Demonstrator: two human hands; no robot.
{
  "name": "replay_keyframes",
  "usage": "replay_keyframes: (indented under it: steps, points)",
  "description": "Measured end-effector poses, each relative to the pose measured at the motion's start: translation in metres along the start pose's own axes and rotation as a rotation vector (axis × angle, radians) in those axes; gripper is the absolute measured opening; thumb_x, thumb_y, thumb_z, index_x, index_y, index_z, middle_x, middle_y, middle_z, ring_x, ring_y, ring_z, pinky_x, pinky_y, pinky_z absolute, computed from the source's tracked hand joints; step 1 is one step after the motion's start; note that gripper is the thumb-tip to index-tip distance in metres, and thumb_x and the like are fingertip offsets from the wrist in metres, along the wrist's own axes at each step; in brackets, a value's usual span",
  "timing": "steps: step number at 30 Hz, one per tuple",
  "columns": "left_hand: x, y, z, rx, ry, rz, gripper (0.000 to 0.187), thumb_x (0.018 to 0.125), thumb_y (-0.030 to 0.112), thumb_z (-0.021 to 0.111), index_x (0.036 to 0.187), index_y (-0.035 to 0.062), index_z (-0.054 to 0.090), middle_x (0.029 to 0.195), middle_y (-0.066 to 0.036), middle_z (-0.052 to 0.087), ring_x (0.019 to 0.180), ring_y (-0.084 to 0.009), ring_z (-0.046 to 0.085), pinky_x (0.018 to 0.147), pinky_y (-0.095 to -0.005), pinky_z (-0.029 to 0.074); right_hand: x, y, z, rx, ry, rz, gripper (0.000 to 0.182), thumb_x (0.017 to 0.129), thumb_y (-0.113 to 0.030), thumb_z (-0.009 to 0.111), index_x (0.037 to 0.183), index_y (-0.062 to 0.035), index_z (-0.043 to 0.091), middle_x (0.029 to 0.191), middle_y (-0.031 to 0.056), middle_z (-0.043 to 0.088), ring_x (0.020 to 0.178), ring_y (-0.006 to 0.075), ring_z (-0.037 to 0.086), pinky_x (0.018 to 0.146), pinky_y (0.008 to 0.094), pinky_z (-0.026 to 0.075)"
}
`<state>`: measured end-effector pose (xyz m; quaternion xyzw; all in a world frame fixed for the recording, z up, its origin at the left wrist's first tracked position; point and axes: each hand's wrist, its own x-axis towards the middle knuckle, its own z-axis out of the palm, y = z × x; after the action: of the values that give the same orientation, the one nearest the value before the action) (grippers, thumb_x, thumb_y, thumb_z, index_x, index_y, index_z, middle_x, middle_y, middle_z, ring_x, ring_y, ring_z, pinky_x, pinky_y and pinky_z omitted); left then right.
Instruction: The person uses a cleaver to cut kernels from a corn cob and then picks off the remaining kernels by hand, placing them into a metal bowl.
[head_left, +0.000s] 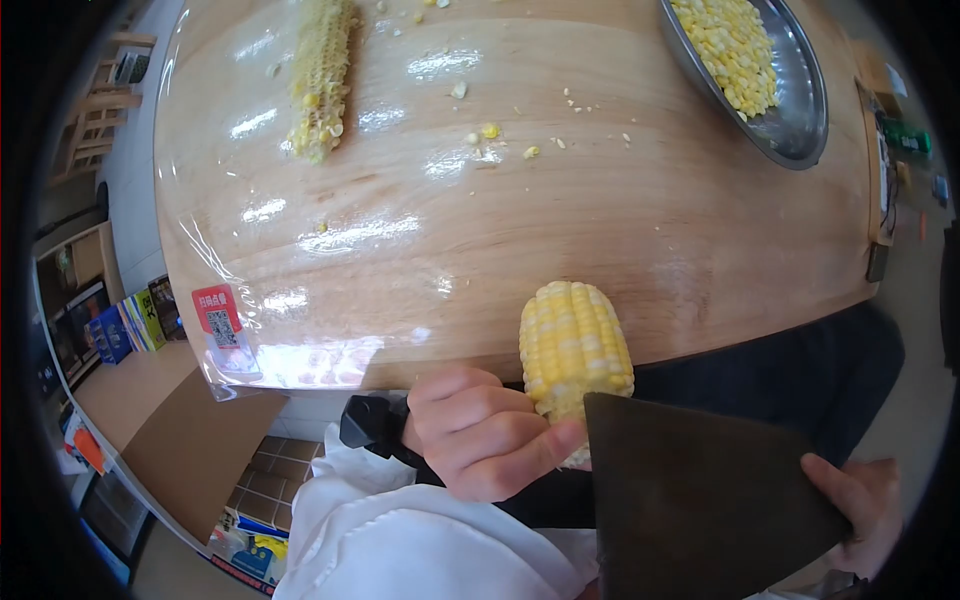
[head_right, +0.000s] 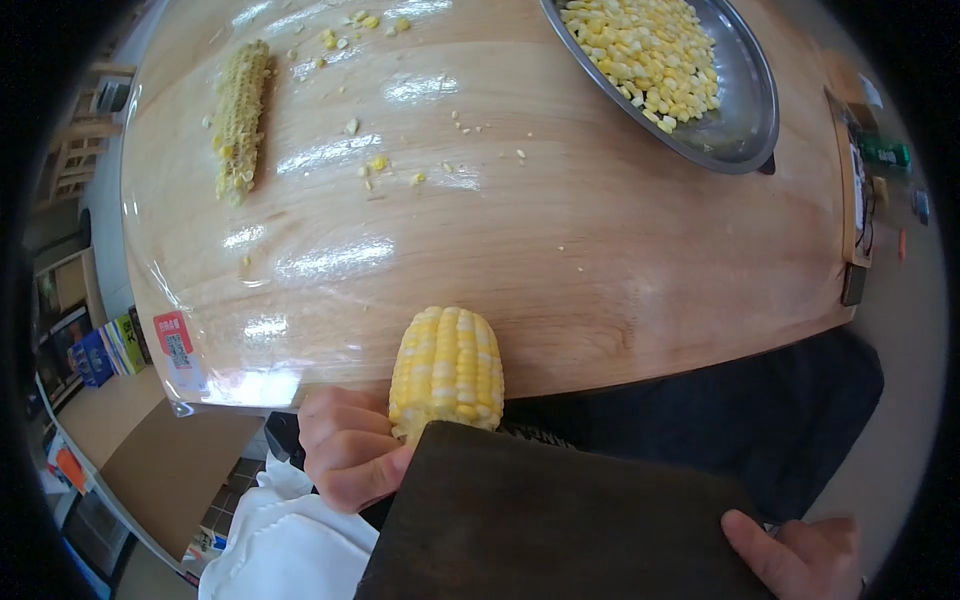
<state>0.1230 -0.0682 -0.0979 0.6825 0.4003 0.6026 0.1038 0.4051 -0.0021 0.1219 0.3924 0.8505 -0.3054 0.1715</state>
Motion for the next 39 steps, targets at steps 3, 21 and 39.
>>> replay_keyframes:
  steps: [3,21,39]
  points:
    - [-0.002,0.000,0.005,0.015,0.014,0.031,0.021,0.067,0.010,0.071,0.085,0.0065,0.061,0.056,0.005,0.049,0.048,-0.0072,0.046,0.042,-0.0201,0.030,0.002,-0.002,0.001,0.012,-0.009,0.007,0.047,0.070,-0.026,0.066,0.108,0.0005,0.059,0.049,0.0050,0.051,0.037,0.0168,0.049,0.039,0.0289,0.035]
    - [0.004,-0.013,0.012,0.182,-0.071,-0.031,0.038,0.061,0.022,0.071,0.096,0.0087,0.060,0.090,-0.010,0.056,0.072,-0.0244,0.057,0.067,-0.0370,0.049,0.016,0.013,0.001,0.045,-0.102,0.033,0.047,0.064,-0.026,0.058,0.102,0.0020,0.062,0.049,0.0087,0.048,0.040,0.0227,0.050,0.041,0.0331,0.037]
    - [0.024,0.001,-0.001,-0.072,-0.493,-0.683,0.116,0.049,0.032,0.087,0.136,-0.0042,0.020,0.127,-0.026,0.027,0.118,-0.0391,0.032,0.100,-0.0429,0.030,-0.003,0.035,0.065,-0.030,0.224,-0.076,0.048,0.063,-0.020,0.065,0.108,-0.0020,0.061,0.053,0.0047,0.042,0.043,0.0207,0.041,0.047,0.0336,0.030]
